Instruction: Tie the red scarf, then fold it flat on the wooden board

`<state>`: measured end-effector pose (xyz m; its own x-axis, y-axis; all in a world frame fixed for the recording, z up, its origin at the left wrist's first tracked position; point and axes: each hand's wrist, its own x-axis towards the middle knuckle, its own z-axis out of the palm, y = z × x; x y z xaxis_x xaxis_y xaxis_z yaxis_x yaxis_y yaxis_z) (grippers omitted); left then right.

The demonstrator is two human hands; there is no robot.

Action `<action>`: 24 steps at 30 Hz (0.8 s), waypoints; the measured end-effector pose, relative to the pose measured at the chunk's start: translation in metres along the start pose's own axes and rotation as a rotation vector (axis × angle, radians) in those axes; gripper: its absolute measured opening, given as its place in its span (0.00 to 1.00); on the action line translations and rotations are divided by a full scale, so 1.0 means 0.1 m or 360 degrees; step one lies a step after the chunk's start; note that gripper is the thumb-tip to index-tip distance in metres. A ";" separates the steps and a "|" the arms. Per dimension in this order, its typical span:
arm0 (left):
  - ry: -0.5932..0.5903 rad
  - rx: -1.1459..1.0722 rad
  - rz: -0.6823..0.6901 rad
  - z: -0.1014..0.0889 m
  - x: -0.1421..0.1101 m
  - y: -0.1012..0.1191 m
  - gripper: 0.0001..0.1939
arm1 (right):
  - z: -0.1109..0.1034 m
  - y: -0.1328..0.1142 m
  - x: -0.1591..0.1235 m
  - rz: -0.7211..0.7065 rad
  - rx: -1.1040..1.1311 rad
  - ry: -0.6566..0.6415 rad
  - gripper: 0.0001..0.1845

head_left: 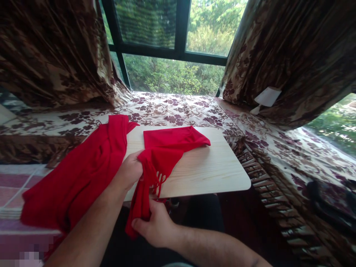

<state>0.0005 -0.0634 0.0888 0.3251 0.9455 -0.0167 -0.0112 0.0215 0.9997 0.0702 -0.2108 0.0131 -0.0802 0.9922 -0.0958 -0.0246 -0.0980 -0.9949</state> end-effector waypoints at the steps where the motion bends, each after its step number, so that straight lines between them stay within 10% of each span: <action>1: 0.0007 0.0104 0.0089 -0.01 0.04 0.01 0.11 | -0.05 -0.06 0.02 -0.0025 0.0054 0.0049 0.08; 8: 0.0048 0.0062 0.0322 0.03 0.32 0.11 0.13 | -0.84 -0.52 0.16 0.0378 0.0165 -0.0090 0.15; 15: 0.0064 -0.0204 0.0198 0.16 0.41 -0.02 0.19 | -1.71 -0.95 0.36 0.0404 -0.0580 -0.0321 0.14; 24: 0.0445 -0.0348 -0.0088 0.27 0.64 -0.28 0.11 | -2.01 -1.19 0.60 0.0203 -0.1527 -0.0389 0.12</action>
<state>0.0474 -0.0120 0.0602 0.0598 0.9927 -0.1051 -0.2130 0.1156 0.9702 0.2684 -0.1241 0.1194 -0.2321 0.9248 -0.3016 0.8051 0.0086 -0.5930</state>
